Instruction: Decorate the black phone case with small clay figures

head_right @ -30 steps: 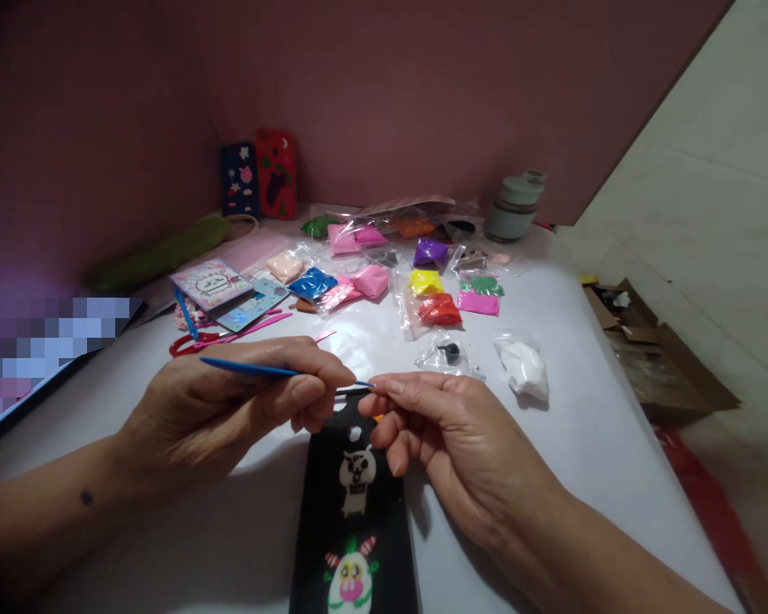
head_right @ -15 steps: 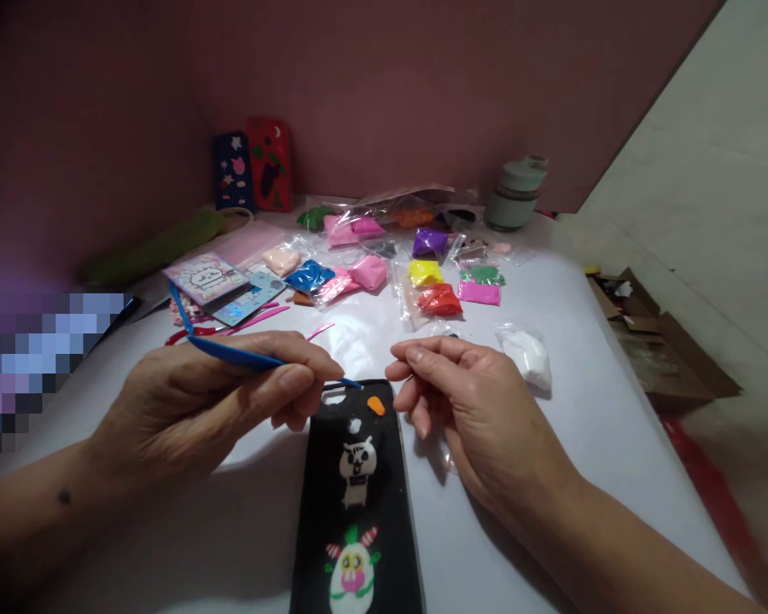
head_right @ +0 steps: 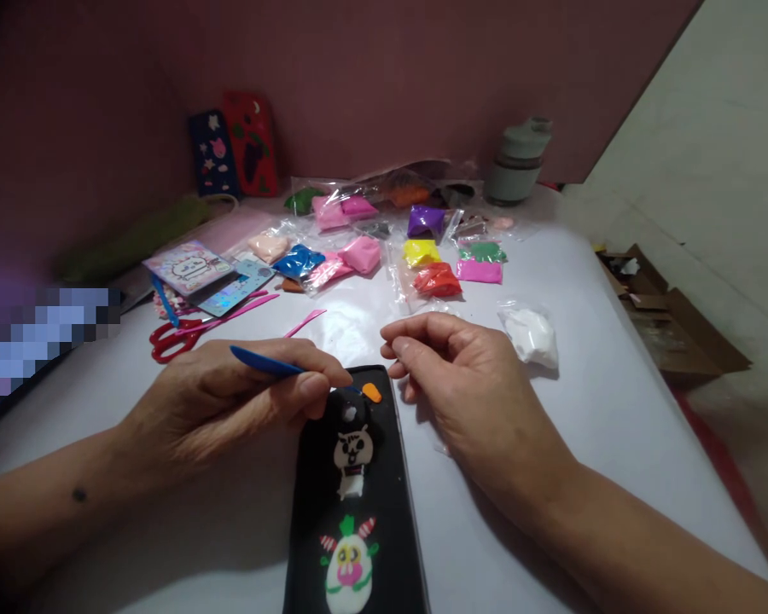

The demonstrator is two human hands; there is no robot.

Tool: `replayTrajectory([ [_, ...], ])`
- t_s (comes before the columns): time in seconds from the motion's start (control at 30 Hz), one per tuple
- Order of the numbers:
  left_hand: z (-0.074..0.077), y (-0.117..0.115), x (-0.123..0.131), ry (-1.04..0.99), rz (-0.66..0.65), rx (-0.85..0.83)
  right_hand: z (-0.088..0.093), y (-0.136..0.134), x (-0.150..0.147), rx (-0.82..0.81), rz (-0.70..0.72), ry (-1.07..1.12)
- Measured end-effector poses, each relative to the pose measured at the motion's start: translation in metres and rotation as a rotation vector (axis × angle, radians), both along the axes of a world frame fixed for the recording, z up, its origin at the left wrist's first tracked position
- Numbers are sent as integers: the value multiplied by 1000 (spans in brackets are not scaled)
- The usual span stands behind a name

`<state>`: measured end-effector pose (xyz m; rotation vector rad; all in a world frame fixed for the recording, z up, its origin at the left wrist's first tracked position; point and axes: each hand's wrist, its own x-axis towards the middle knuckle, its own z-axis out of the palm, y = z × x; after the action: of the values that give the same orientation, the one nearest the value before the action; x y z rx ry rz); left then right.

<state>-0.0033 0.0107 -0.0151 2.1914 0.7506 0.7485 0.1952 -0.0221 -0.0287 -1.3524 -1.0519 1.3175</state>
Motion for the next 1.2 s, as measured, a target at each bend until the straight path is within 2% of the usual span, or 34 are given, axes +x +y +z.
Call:
replayTrajectory([
  [0.23,-2,0,1,21,4,20,1,2,0,42,8,-241],
  [0.5,-4,0,3,3,7,22,1,3,-1,21,83,-232],
  [0.7,-1,0,4,38,12,22,3,4,-2,17,95,-249],
  [1.2,-3,-1,2,21,-3,27,3,3,-1,29,106,-309],
])
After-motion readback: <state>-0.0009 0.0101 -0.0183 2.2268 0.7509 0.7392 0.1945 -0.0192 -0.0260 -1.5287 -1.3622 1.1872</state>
